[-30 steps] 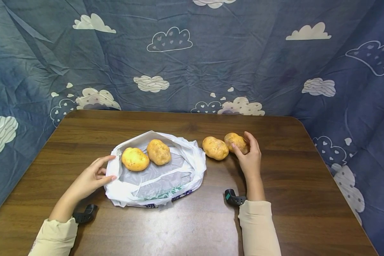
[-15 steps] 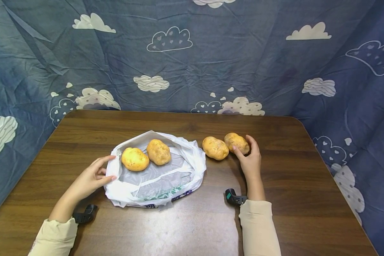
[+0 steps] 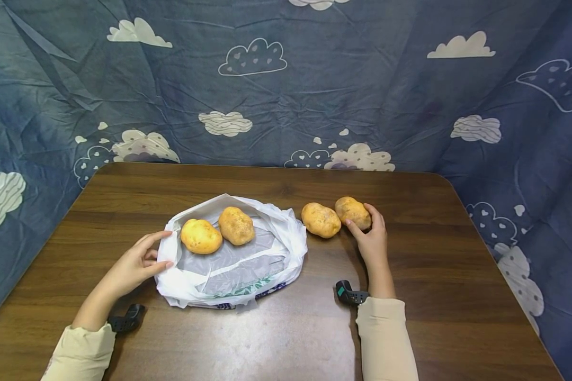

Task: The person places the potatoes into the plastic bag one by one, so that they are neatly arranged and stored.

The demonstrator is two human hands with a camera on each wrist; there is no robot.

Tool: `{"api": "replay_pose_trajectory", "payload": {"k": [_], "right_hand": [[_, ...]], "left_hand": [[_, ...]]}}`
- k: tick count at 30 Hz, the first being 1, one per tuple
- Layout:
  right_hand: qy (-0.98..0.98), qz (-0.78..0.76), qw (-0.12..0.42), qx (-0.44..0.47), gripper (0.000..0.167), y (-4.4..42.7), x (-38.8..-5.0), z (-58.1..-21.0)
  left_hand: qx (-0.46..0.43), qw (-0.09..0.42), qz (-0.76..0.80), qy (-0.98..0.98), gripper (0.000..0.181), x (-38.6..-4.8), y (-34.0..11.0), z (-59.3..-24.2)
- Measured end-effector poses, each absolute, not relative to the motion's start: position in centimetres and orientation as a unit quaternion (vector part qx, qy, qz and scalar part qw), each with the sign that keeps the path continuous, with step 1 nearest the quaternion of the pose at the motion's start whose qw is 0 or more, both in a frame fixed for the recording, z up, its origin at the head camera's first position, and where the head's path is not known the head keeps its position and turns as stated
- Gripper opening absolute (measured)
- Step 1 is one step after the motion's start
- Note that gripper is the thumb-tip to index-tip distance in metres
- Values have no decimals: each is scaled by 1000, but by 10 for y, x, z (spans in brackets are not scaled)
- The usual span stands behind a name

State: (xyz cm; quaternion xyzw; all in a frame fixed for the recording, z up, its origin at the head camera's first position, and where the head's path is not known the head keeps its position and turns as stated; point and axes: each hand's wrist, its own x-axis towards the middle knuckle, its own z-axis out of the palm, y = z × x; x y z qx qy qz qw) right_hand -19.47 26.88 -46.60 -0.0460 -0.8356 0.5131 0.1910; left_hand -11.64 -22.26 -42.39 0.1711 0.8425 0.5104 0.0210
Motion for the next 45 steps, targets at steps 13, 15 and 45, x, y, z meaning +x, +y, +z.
{"api": "replay_pose_trajectory", "payload": {"k": [13, 15, 45], "right_hand": [[-802, 545, 235, -58, 55, 265, -194, -465], [-798, 549, 241, -56, 55, 265, -195, -465], [-781, 546, 301, 36, 52, 225, -173, -411]], "left_hand": [[163, 27, 508, 845, 63, -116, -222, -423], [164, 26, 507, 846, 63, -116, -222, -424], [163, 29, 509, 845, 64, -116, -222, -423]]}}
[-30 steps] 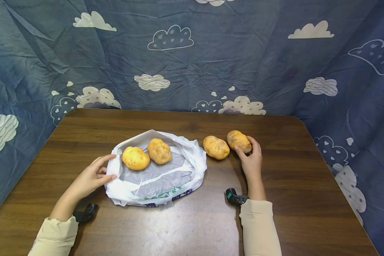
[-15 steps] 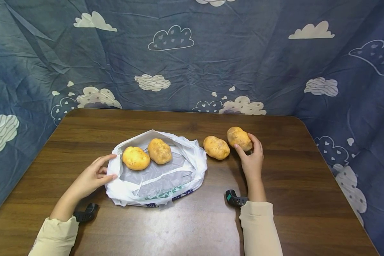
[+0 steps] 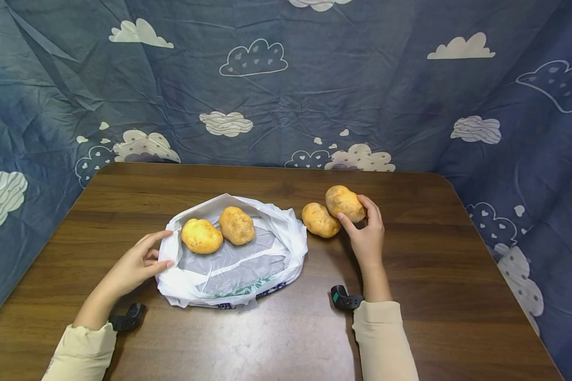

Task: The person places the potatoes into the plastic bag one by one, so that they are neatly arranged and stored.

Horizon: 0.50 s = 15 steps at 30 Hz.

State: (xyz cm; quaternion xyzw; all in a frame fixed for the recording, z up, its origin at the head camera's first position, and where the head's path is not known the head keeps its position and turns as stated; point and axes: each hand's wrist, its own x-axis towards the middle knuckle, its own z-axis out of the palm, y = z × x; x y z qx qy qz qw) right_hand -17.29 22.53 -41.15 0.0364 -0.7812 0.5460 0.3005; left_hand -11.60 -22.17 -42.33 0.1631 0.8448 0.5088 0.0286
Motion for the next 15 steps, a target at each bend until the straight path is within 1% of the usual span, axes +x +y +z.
{"api": "replay_pose_trajectory", "payload": {"k": [15], "right_hand": [[-772, 560, 283, 106, 53, 193, -164, -390]], "left_hand": [[167, 25, 505, 847, 63, -116, -222, -422]]}}
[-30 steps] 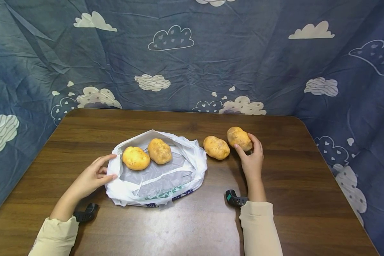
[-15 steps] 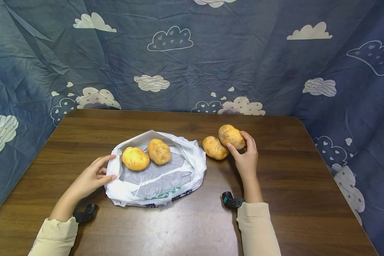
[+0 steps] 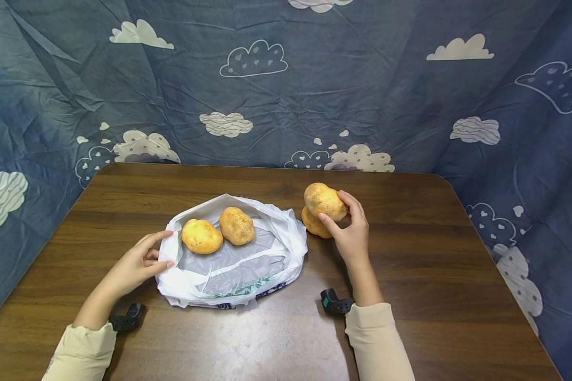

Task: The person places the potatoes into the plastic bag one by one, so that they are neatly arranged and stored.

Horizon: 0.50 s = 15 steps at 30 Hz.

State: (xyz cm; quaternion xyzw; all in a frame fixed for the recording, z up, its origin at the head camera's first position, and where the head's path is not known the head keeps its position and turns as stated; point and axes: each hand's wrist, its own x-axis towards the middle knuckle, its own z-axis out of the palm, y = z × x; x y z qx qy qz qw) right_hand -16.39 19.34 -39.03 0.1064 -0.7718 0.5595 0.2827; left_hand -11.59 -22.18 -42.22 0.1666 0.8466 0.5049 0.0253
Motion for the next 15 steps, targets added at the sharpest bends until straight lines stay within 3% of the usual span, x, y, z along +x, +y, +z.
{"api": "replay_pose_trajectory", "payload": {"k": [15], "right_hand": [[-776, 550, 254, 176, 55, 159, -150, -376]], "left_hand": [[162, 31, 500, 850, 64, -116, -222, -422]]}}
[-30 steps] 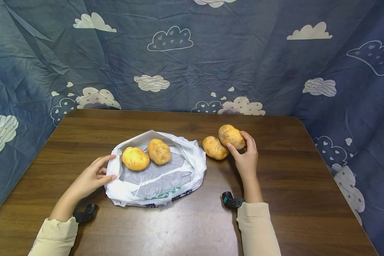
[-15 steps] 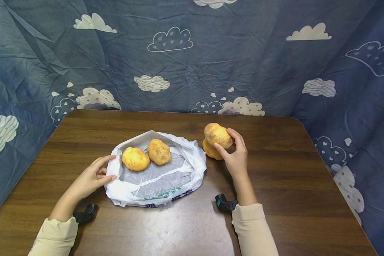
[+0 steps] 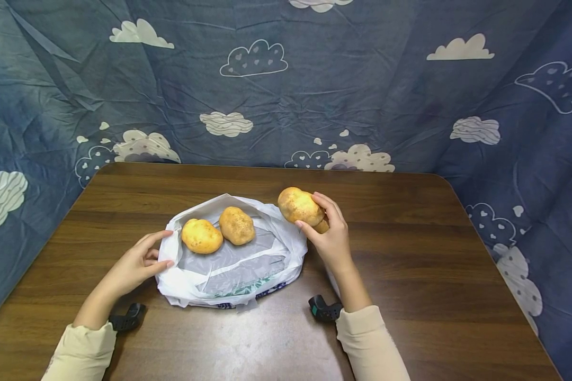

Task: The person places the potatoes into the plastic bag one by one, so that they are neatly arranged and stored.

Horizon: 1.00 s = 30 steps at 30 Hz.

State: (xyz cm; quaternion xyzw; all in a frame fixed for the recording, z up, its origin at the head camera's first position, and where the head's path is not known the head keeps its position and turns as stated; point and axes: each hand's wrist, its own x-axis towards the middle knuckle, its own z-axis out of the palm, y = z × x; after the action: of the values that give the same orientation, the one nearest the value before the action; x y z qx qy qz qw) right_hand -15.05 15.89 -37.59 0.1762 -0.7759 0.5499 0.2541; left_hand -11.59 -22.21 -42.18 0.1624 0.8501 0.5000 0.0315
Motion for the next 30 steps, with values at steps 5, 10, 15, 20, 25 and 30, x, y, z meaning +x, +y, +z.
{"api": "replay_pose_trajectory", "payload": {"k": [5, 10, 15, 20, 25, 30], "right_hand": [[-774, 545, 250, 203, 55, 152, -148, -375], [-770, 550, 228, 229, 54, 143, -145, -377], [-776, 544, 201, 250, 56, 133, -141, -381], [-778, 533, 196, 270, 56, 124, -136, -382], [-777, 526, 192, 288, 56, 116, -133, -384], [-771, 530, 170, 309, 56, 107, -129, -387]], "left_hand": [[166, 29, 501, 849, 63, -116, -223, -423], [164, 29, 501, 849, 62, -117, -223, -424], [160, 34, 503, 849, 61, -116, -223, -424], [165, 33, 509, 844, 62, -115, -221, -421], [166, 32, 509, 844, 64, -115, -221, -420], [165, 33, 508, 844, 64, -115, -222, -420]]}}
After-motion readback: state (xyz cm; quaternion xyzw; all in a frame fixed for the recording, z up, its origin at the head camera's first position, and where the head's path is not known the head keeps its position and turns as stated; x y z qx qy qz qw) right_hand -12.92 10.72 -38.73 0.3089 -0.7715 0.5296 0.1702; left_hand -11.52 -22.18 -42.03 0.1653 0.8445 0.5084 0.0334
